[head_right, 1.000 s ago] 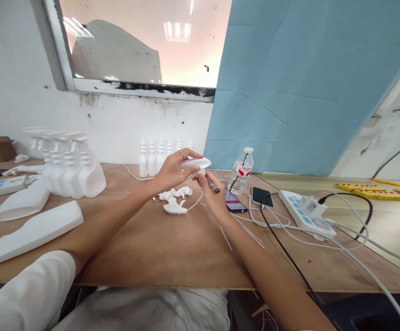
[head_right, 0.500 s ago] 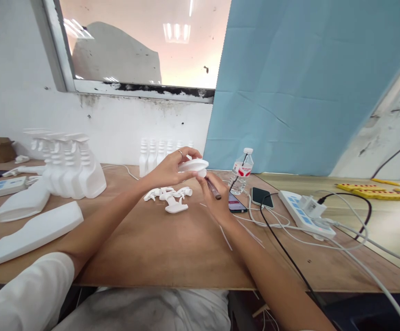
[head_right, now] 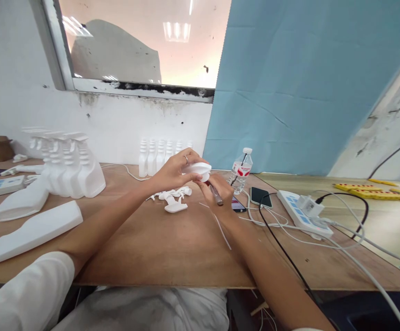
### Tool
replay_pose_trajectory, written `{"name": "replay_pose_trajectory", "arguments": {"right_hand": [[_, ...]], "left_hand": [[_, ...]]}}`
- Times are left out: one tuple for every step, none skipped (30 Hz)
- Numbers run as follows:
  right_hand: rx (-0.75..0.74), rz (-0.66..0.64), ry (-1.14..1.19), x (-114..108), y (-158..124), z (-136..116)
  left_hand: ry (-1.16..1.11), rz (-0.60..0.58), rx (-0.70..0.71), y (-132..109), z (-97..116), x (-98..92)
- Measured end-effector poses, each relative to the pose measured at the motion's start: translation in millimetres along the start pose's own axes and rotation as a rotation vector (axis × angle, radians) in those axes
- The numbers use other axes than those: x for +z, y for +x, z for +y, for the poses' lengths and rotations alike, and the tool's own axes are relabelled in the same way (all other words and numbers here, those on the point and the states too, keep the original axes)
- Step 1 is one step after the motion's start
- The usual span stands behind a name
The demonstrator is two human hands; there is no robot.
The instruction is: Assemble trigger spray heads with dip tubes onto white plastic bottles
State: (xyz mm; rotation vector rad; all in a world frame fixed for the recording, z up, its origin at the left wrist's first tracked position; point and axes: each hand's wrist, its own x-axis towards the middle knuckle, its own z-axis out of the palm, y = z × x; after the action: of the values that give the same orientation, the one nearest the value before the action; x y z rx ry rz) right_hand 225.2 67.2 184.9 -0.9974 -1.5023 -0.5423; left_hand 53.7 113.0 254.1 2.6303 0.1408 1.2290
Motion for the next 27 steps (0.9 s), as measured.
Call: {"name": "replay_pose_trajectory", "arguments": {"right_hand": [[-0.005, 0.003, -0.014, -0.6, -0.1, -1.3], [-0.009, 0.008, -0.025, -1.1, -0.2, -2.5], [-0.016, 0.009, -0.035, -1.7, -0.3, -3.5], [-0.025, 0.009, -0.044, -2.2, -0.3, -4.1], [-0.032, 0.007, -0.053, -2.6, -0.3, -4.3], [-0.037, 0.003, -0.064, -2.9, -0.3, -4.1], [-0.041, -0.003, -0.078, -3.2, -0.3, -3.4], [-0.045, -0.009, -0.094, -3.3, -0.3, -2.4], [-0.048, -0.014, -0.109, -3.4, -0.2, -1.1], [-0.054, -0.016, -0.121, -3.4, -0.1, 0.4], [-0.063, -0.014, -0.128, -3.3, 0.0, 2.0], [-0.075, -0.007, -0.135, -3.2, 0.1, 3.5], [-0.091, 0.004, -0.144, -3.2, 0.3, 4.9], [-0.111, 0.015, -0.156, -3.2, 0.5, 5.9], [-0.136, 0.026, -0.171, -3.2, 0.8, 6.7], [-0.163, 0.036, -0.189, -3.4, 1.2, 7.0], [-0.191, 0.048, -0.208, -3.7, 1.7, 6.9], [-0.220, 0.061, -0.225, -4.0, 2.3, 6.5], [-0.247, 0.074, -0.240, -4.4, 3.1, 5.9], [-0.272, 0.089, -0.255, -4.7, 3.9, 5.3], [-0.291, 0.103, -0.271, -5.0, 4.8, 4.8], [-0.302, 0.113, -0.284, -5.1, 5.6, 4.6], [-0.307, 0.121, -0.295, -5.1, 6.5, 4.8], [-0.306, 0.131, -0.305, -5.1, 7.2, 5.5], [-0.303, 0.142, -0.312, -5.0, 7.7, 6.7], [-0.302, 0.152, -0.317, -4.9, 8.1, 8.2], [-0.304, 0.162, -0.319, -5.0, 8.3, 9.8]], "left_hand": [[-0.001, 0.003, -0.003, 0.0, 0.1, 0.3], [0.000, 0.005, -0.009, 0.0, 0.3, 0.6], [0.004, 0.006, -0.018, 0.1, 0.5, 0.7], [0.008, 0.004, -0.025, 0.2, 0.6, 0.8], [0.012, 0.001, -0.030, 0.2, 0.6, 1.0], [0.015, -0.001, -0.031, 0.2, 0.3, 1.2], [0.015, -0.002, -0.029, 0.2, -0.3, 1.5], [0.014, -0.001, -0.024, 0.0, -1.1, 2.0], [0.012, 0.002, -0.017, -0.3, -2.0, 2.8], [0.010, 0.010, -0.007, -0.7, -3.1, 3.7], [0.008, 0.020, 0.006, -1.2, -4.1, 4.8], [0.007, 0.031, 0.024, -1.7, -5.1, 6.0], [0.008, 0.041, 0.044, -2.2, -6.0, 7.2], [0.011, 0.052, 0.064, -2.7, -6.7, 8.4], [0.018, 0.063, 0.084, -3.1, -7.3, 9.4], [0.026, 0.073, 0.104, -3.4, -7.7, 10.4], [0.035, 0.082, 0.123, -3.7, -8.0, 11.2], [0.045, 0.091, 0.137, -3.9, -8.1, 11.9], [0.055, 0.099, 0.150, -4.1, -8.0, 12.7], [0.064, 0.106, 0.160, -4.4, -7.7, 13.7], [0.074, 0.114, 0.167, -4.7, -7.3, 15.0], [0.082, 0.128, 0.173, -5.2, -6.6, 16.8], [0.090, 0.148, 0.181, -5.8, -5.9, 19.1], [0.096, 0.173, 0.191, -6.6, -5.1, 22.0], [0.103, 0.202, 0.202, -7.5, -4.3, 25.4], [0.110, 0.231, 0.213, -8.4, -3.6, 28.9], [0.119, 0.254, 0.222, -9.2, -3.1, 32.3]]}}
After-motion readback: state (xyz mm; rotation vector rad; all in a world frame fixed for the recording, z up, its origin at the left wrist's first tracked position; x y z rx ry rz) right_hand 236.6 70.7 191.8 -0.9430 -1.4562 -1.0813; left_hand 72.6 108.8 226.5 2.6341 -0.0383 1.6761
